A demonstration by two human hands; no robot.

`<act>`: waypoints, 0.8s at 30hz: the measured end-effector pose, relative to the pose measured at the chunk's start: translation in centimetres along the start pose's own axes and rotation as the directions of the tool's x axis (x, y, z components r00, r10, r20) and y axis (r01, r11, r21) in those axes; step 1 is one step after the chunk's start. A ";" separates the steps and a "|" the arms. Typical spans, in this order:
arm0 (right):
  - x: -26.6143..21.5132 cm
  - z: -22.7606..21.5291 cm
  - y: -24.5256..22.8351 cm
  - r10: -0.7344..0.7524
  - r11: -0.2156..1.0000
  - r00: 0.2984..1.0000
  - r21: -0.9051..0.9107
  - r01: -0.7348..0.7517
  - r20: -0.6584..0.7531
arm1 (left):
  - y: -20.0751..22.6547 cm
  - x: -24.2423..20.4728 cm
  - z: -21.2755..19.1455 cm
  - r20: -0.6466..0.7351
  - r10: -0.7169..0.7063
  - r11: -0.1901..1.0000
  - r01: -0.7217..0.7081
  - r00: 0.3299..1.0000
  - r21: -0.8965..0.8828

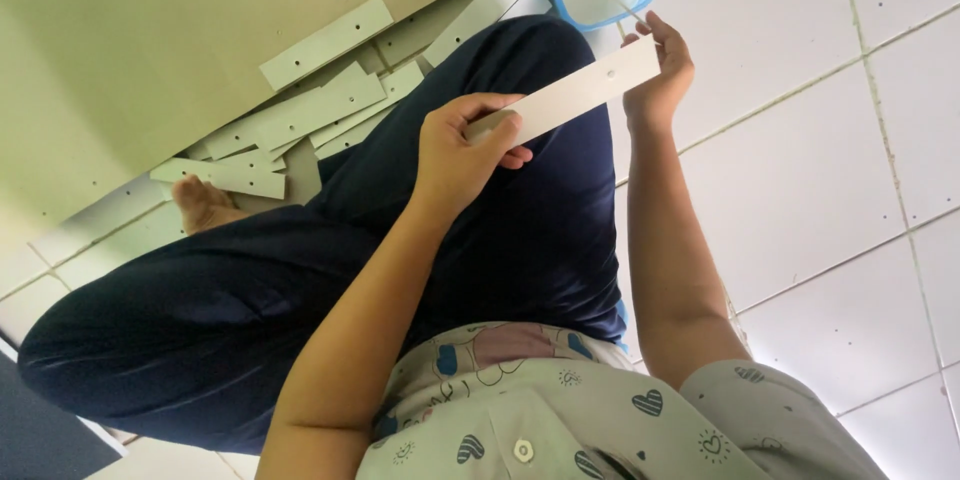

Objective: The person folds dark blue paper folders and uses a stick to apply glue from a container onto small white paper strips, then attaches the strips to a tan paper sheet.

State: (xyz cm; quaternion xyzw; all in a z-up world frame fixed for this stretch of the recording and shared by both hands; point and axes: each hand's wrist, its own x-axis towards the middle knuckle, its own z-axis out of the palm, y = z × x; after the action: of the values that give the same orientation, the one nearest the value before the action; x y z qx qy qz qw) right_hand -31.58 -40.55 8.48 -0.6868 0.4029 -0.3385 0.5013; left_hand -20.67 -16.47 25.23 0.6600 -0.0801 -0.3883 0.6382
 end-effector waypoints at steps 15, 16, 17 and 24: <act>5.1 5.9 -3.4 -0.410 0.912 0.905 0.076 0.404 0.117 | -0.1 2.4 2.0 0.049 0.015 0.996 -0.010 0.999 -0.089; 5.2 6.2 -3.7 -0.413 0.910 0.903 0.077 0.407 0.119 | -0.3 2.4 2.0 0.047 0.017 0.996 -0.013 0.999 -0.092; 5.3 6.4 -4.0 -0.338 0.941 0.926 0.092 0.326 0.169 | -0.6 2.3 2.1 0.045 0.084 0.995 -0.082 0.995 -0.058; 6.9 7.0 -5.0 -0.070 0.897 0.991 0.442 0.012 0.115 | -2.3 2.8 1.4 0.070 0.191 0.980 -0.186 0.979 -0.068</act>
State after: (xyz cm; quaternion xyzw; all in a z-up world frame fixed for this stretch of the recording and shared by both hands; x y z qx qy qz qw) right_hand -21.36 -42.98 11.80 -0.5844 0.2685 -0.3868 0.6609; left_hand -20.46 -18.85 22.19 0.6143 -0.1545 -0.3531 0.6886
